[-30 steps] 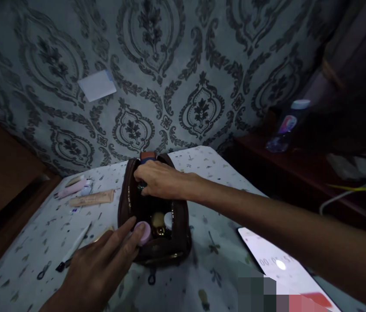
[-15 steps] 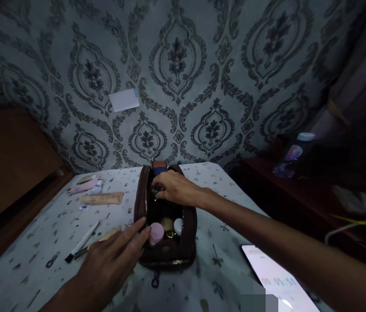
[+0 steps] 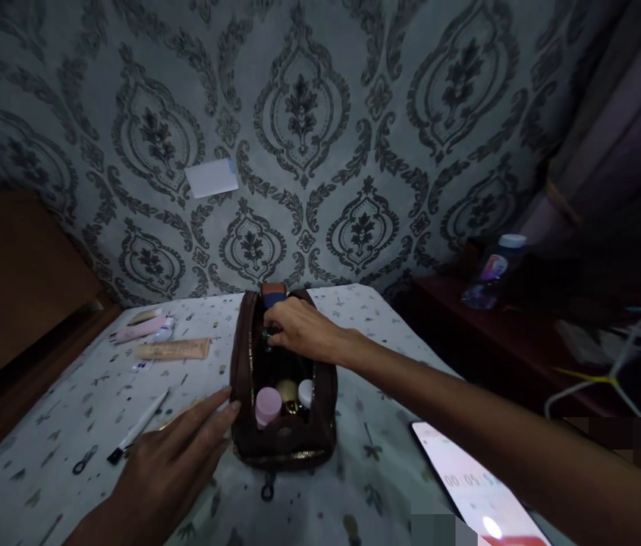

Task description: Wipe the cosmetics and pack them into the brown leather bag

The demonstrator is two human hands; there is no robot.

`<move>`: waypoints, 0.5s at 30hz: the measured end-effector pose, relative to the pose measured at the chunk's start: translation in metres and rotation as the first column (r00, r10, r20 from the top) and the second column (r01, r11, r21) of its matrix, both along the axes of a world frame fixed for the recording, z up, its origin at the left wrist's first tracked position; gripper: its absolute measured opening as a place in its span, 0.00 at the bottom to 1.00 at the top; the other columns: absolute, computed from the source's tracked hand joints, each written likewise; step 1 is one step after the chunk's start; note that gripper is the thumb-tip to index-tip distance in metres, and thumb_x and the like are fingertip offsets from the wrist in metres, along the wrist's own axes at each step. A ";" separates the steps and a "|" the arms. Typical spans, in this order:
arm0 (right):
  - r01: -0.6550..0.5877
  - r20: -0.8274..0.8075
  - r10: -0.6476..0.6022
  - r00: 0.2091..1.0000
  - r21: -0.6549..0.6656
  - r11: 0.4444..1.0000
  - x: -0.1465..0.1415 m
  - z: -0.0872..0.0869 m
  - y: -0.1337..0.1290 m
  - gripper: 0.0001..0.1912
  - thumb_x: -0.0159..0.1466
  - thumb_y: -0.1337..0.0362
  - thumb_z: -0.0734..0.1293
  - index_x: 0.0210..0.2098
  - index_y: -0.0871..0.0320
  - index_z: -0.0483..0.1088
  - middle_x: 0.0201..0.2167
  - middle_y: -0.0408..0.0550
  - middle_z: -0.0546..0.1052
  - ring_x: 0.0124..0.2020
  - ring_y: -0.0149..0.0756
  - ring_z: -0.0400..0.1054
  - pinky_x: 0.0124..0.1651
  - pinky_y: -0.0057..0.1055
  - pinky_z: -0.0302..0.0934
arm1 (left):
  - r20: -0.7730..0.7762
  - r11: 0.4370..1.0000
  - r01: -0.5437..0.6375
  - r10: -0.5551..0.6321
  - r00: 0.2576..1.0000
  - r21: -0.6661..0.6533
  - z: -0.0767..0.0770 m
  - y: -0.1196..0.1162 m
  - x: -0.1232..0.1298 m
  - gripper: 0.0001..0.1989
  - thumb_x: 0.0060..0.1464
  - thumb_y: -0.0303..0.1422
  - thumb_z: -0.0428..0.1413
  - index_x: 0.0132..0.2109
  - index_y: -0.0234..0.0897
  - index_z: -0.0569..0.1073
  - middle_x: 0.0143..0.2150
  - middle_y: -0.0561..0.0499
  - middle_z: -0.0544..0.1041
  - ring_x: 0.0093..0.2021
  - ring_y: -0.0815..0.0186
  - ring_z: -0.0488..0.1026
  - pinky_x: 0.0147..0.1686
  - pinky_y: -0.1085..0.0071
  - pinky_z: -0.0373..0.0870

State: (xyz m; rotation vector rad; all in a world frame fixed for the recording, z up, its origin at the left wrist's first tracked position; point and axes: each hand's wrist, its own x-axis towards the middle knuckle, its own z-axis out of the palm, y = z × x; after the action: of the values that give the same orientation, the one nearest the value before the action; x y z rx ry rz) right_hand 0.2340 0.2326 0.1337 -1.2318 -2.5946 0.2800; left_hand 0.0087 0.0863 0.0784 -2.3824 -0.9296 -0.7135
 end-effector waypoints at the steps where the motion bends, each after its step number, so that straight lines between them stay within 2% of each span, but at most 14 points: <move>1: -0.009 0.002 0.009 1.000 0.003 1.000 0.001 0.000 0.000 0.12 0.57 0.66 0.71 0.42 0.58 0.78 0.31 0.47 0.79 0.33 0.36 0.72 0.32 0.25 0.54 | 0.014 1.000 -0.007 0.007 1.000 -0.004 0.002 -0.001 0.000 0.16 0.65 0.26 0.47 0.58 0.31 0.68 0.53 0.39 0.77 0.43 0.62 0.79 0.33 0.73 0.78; 5: -0.023 -0.035 0.024 0.999 0.026 0.999 0.005 -0.002 0.001 0.18 0.60 0.63 0.69 0.49 0.59 0.76 0.36 0.50 0.80 0.38 0.39 0.73 0.38 0.28 0.59 | 0.073 0.996 -0.024 0.030 0.997 -0.091 0.007 -0.002 -0.005 0.15 0.66 0.27 0.46 0.58 0.32 0.66 0.45 0.42 0.79 0.42 0.64 0.79 0.35 0.73 0.77; 9: -0.011 0.008 0.011 1.000 0.050 0.999 0.008 -0.007 0.000 0.19 0.62 0.62 0.66 0.52 0.59 0.75 0.40 0.52 0.80 0.40 0.41 0.73 0.41 0.31 0.62 | 0.089 0.961 -0.099 0.126 0.988 -0.259 -0.008 0.005 -0.025 0.13 0.68 0.30 0.44 0.55 0.36 0.66 0.38 0.48 0.77 0.32 0.67 0.77 0.29 0.74 0.75; 11: 0.016 0.005 -0.016 1.000 0.054 0.998 0.009 -0.006 -0.004 0.17 0.63 0.62 0.65 0.50 0.57 0.75 0.41 0.52 0.80 0.40 0.43 0.74 0.40 0.33 0.63 | 0.110 0.923 -0.139 0.190 0.976 -0.359 -0.019 0.014 -0.044 0.13 0.68 0.32 0.43 0.54 0.37 0.68 0.38 0.49 0.77 0.32 0.67 0.77 0.31 0.74 0.74; 13: 0.042 -0.063 -0.037 0.997 0.092 0.995 0.010 -0.001 -0.014 0.16 0.64 0.60 0.64 0.47 0.56 0.77 0.41 0.52 0.80 0.40 0.45 0.74 0.40 0.35 0.64 | 0.154 0.875 -0.167 0.262 0.953 -0.454 -0.026 0.029 -0.069 0.14 0.68 0.34 0.43 0.53 0.37 0.69 0.41 0.48 0.79 0.38 0.66 0.78 0.37 0.73 0.74; 14: 0.052 -0.124 -0.036 0.992 0.126 0.991 0.011 0.001 -0.020 0.15 0.64 0.59 0.63 0.46 0.56 0.77 0.41 0.51 0.80 0.40 0.45 0.74 0.41 0.36 0.64 | 0.148 0.844 -0.203 0.313 0.938 -0.496 -0.028 0.038 -0.083 0.14 0.68 0.35 0.44 0.53 0.37 0.70 0.45 0.47 0.79 0.42 0.66 0.78 0.41 0.73 0.73; 15: 0.057 -0.197 -0.024 0.980 0.167 0.984 0.012 0.003 -0.028 0.15 0.64 0.58 0.62 0.44 0.55 0.78 0.40 0.51 0.80 0.40 0.46 0.74 0.41 0.37 0.65 | 0.102 0.796 -0.290 0.400 0.911 -0.531 -0.027 0.048 -0.099 0.14 0.68 0.35 0.44 0.52 0.37 0.71 0.48 0.47 0.79 0.46 0.65 0.77 0.44 0.73 0.72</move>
State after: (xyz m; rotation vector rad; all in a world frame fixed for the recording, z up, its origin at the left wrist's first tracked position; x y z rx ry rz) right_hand 0.2465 0.2047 0.1364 -1.1359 -2.3698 0.1555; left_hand -0.0899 0.1346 0.0513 -2.4754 -1.7869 -0.6365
